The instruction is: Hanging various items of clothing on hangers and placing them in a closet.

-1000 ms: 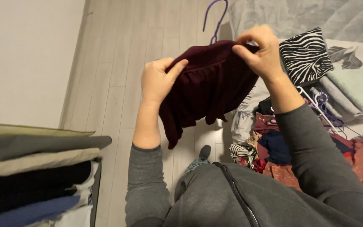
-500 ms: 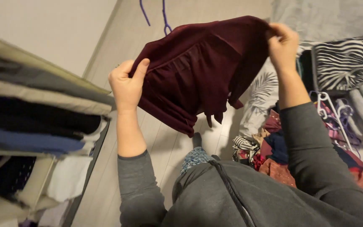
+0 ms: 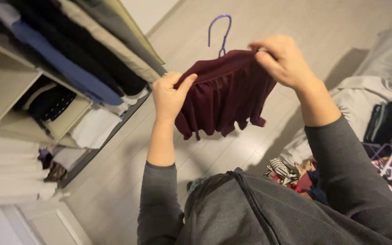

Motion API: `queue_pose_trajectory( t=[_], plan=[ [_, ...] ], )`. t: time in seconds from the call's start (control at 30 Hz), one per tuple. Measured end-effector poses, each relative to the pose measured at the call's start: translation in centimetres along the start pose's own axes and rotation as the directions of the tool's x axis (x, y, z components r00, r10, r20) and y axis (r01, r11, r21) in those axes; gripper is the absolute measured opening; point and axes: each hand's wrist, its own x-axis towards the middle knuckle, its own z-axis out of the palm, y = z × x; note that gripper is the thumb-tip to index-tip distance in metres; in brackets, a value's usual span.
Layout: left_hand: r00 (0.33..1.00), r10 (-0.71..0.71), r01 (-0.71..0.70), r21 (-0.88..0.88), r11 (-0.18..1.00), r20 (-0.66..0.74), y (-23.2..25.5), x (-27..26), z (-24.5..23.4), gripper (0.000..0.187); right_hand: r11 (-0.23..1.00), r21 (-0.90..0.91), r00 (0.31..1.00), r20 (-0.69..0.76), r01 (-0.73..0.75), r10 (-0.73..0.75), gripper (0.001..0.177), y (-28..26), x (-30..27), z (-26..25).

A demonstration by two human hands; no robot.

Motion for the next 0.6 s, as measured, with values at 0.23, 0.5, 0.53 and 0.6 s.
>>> queue_pose_trajectory(
  t=[0.23, 0.5, 0.53, 0.6],
  plan=[
    [0.988, -0.149, 0.151, 0.035, 0.988, -0.051, -4.2, -4.2, -6.4, 0.037, 0.955, 0.296, 0.994, 0.108, -0.029, -0.003, 0.023, 0.3, 3.2, 9.6],
    [0.766, -0.620, 0.575, 0.254, 0.778, 0.169, -5.2, -8.7, -19.1, 0.044, 0.894, 0.449, 0.986, 0.138, 0.017, -0.089, 0.012, -7.1, 9.6, 16.4],
    [0.763, -0.628, 0.584, 0.256, 0.771, 0.151, -5.9, -9.7, -19.8, 0.044, 0.888, 0.458, 0.984, 0.143, 0.029, -0.106, 0.012, -7.9, 10.4, 17.7],
    [0.806, -0.541, 0.519, 0.151, 0.841, 0.242, -7.5, -11.6, -21.2, 0.051, 0.871, 0.486, 0.977, 0.136, 0.078, -0.164, 0.009, -9.7, 11.8, 20.2]
  ],
)
